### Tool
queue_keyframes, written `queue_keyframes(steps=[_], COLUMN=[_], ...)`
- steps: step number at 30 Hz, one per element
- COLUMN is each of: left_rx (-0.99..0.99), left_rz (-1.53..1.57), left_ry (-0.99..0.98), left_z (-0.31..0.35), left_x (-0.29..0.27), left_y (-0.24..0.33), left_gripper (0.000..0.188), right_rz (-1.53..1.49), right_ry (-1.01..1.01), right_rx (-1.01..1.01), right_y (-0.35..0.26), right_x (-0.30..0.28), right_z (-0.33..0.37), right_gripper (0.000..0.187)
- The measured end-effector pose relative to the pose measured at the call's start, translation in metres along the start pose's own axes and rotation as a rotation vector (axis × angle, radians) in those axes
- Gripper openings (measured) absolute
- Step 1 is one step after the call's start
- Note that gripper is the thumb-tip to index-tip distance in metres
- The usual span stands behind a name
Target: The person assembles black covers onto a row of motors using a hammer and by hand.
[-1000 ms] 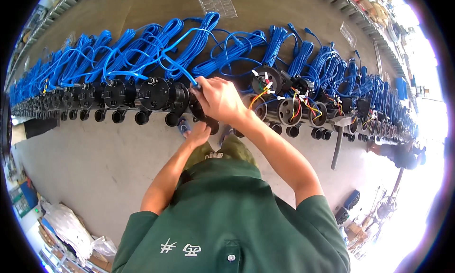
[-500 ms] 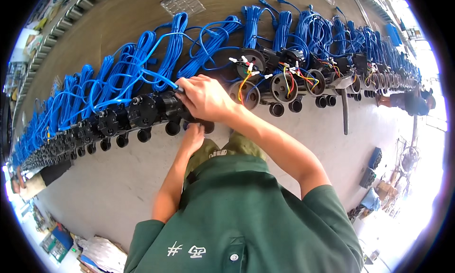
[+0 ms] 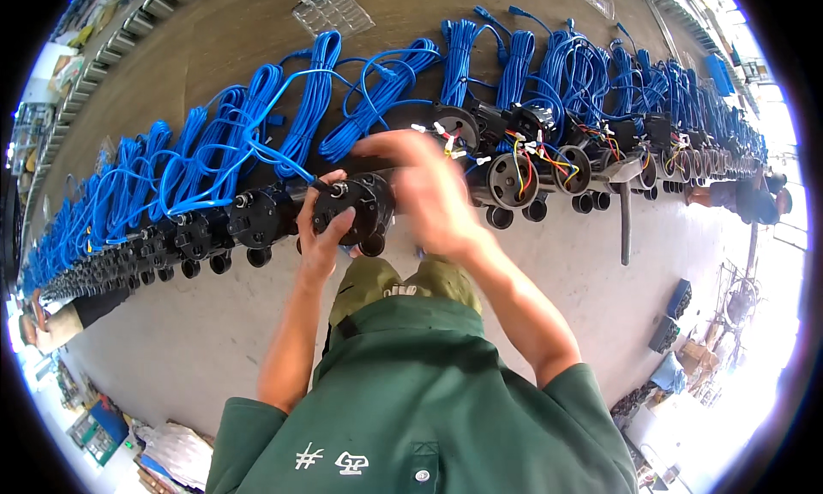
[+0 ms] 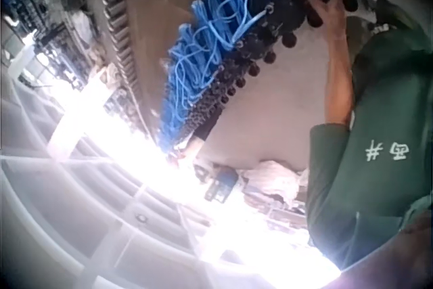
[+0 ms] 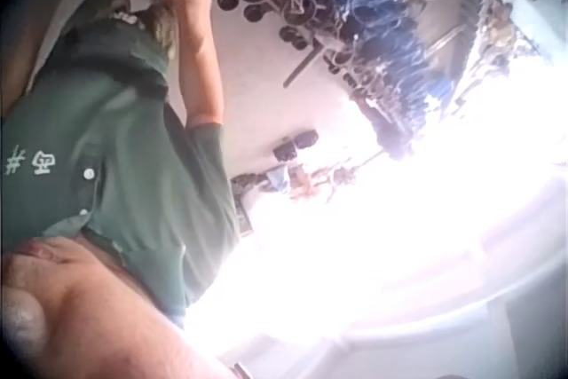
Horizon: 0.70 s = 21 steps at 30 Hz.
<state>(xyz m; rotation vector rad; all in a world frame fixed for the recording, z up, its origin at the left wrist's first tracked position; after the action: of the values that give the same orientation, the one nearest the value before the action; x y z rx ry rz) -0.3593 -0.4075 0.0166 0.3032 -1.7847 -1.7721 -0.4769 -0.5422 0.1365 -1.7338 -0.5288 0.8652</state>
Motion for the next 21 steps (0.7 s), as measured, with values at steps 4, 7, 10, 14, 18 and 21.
queue_keyframes(steps=[4,7,10,14,18,21], left_rx=[0.116,0.168,0.032,0.188,0.234,0.151], left_rz=[-0.096,-0.1,0.008,-0.163,-0.179,-0.141], left_ry=[0.061,0.046,0.111,0.093,0.078,0.081], left_z=[0.001,-0.003,-0.001,0.0,-0.002,-0.002], left_x=[-0.008,-0.001,-0.006,-0.002,0.0,-0.003], left_y=[0.003,0.01,-0.006,0.013,0.019,0.011], left_gripper=[0.047,0.047,0.051,0.047,0.045,0.046], right_rz=[0.297,0.831,1.51,1.175,1.156,1.237], right_ry=[0.874,1.143,0.91,0.65,0.664,0.748], right_rx=[0.09,0.442,0.817,1.076,1.021,0.957], right_y=[0.03,0.1,0.142,0.198,0.185,0.144], right_x=[-0.212,-0.346,-0.381,-0.382,-0.383,-0.365], right_z=[0.112,0.228,0.277,0.292,0.279,0.263], right_gripper=[0.041,0.05,0.065,0.064,0.051,0.05])
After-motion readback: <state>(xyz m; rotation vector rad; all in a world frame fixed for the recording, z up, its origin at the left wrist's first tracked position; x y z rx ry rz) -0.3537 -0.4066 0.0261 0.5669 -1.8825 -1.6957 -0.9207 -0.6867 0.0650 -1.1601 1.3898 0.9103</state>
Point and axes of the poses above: each hand's wrist, its own z-axis away from the middle knuckle, its own x-axis out of the palm, y = z × x, the point moved 10 cm from there along -z, towards the middle knuckle, and after that the axes turned 5 degrees about x, right-handed, at the moved point
